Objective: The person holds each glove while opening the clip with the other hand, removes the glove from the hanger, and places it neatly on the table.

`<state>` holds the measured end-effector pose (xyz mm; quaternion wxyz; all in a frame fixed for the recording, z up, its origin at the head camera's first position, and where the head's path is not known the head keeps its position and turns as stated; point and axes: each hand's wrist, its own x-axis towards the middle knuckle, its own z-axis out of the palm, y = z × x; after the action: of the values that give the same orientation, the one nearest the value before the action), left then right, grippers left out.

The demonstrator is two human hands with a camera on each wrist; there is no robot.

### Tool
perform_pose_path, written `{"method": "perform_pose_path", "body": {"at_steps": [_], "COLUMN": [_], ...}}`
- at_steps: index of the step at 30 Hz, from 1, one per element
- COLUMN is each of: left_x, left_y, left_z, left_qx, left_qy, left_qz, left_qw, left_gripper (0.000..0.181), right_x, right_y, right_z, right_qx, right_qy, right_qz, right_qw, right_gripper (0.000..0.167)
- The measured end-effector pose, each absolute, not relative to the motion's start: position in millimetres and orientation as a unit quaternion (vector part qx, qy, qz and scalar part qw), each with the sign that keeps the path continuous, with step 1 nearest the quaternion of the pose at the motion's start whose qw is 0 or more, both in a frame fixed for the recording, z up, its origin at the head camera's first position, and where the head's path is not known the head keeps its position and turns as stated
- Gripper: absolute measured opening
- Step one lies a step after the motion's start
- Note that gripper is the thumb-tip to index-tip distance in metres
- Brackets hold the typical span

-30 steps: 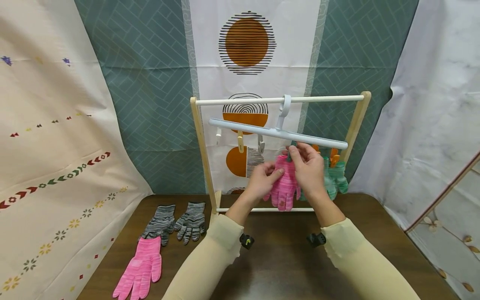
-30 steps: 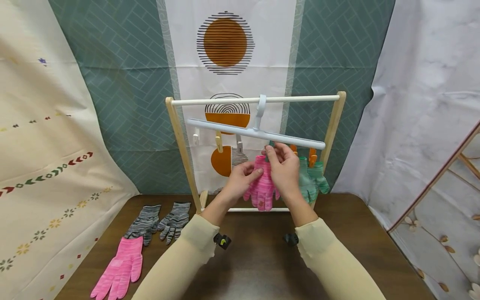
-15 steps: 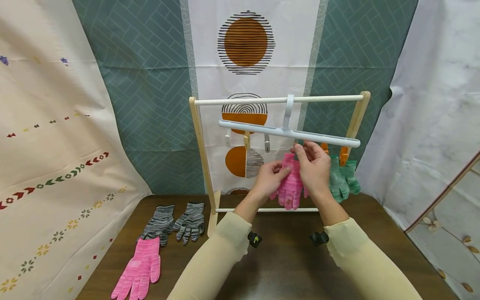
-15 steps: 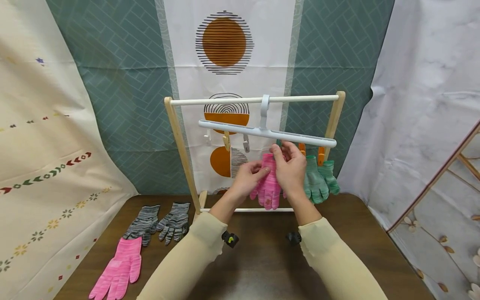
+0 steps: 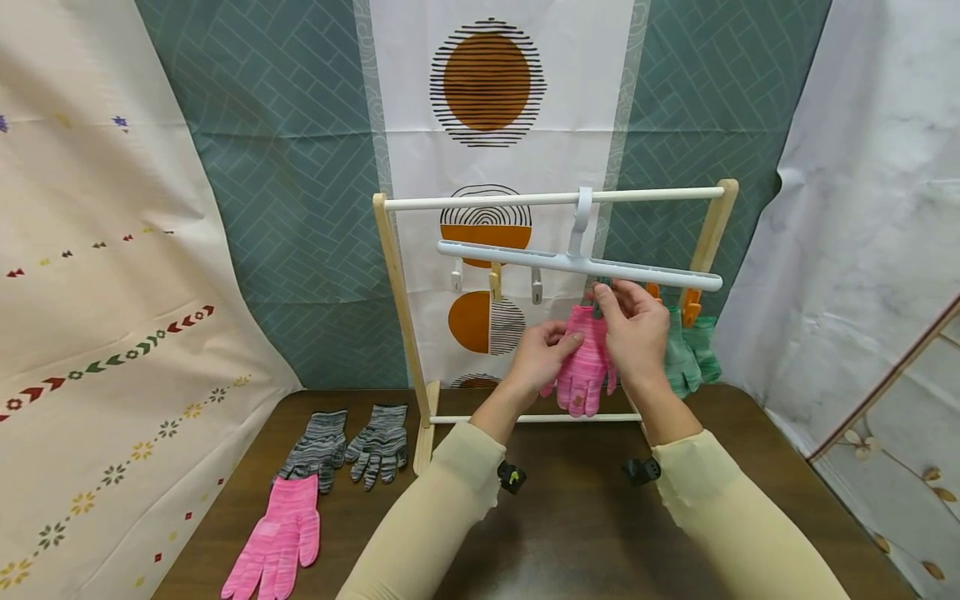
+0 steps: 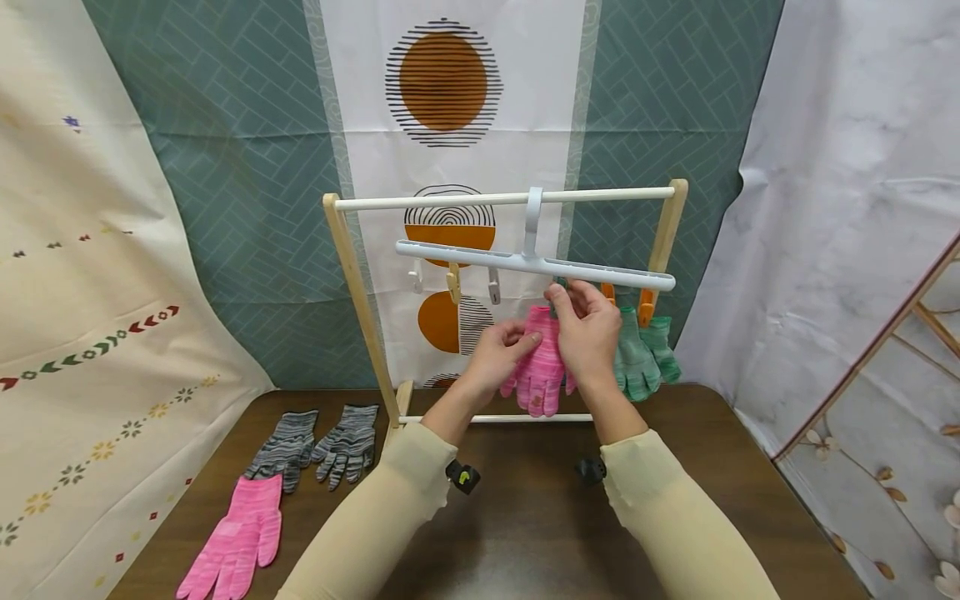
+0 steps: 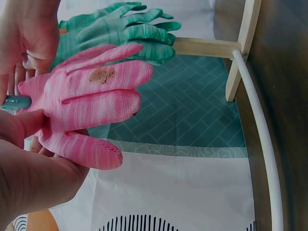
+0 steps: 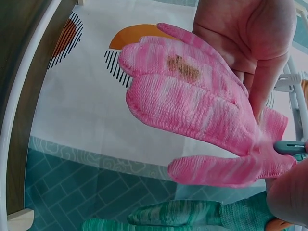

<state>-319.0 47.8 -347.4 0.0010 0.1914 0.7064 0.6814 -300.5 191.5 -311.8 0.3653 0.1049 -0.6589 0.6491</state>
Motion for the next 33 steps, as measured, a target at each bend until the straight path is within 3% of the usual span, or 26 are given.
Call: {"method": "perform_pose_path", "body": {"at_steps": [18, 33], "left_x": [-319.2, -304.7], "left_y": [32.3, -1.6], "left_z": [-361.5, -375.0], "left_qx": [0.179, 0.170], "left_qy": [0.709, 0.711], "left_qz": [0.682, 0.682], "left_qw": [0.006, 0.005], "left_gripper": [0.029, 0.026], "right_x": [-305.3, -298.3], "right_y": [196.0, 201.8], "right_z": [-312.1, -310.1], "right_qx": [0.105, 0.096], "right_qy": [-0.676, -0.685], "right_qz": [0.625, 0.634], "right_qw": [0.378, 0.346], "right_gripper": [0.028, 0.041]}}
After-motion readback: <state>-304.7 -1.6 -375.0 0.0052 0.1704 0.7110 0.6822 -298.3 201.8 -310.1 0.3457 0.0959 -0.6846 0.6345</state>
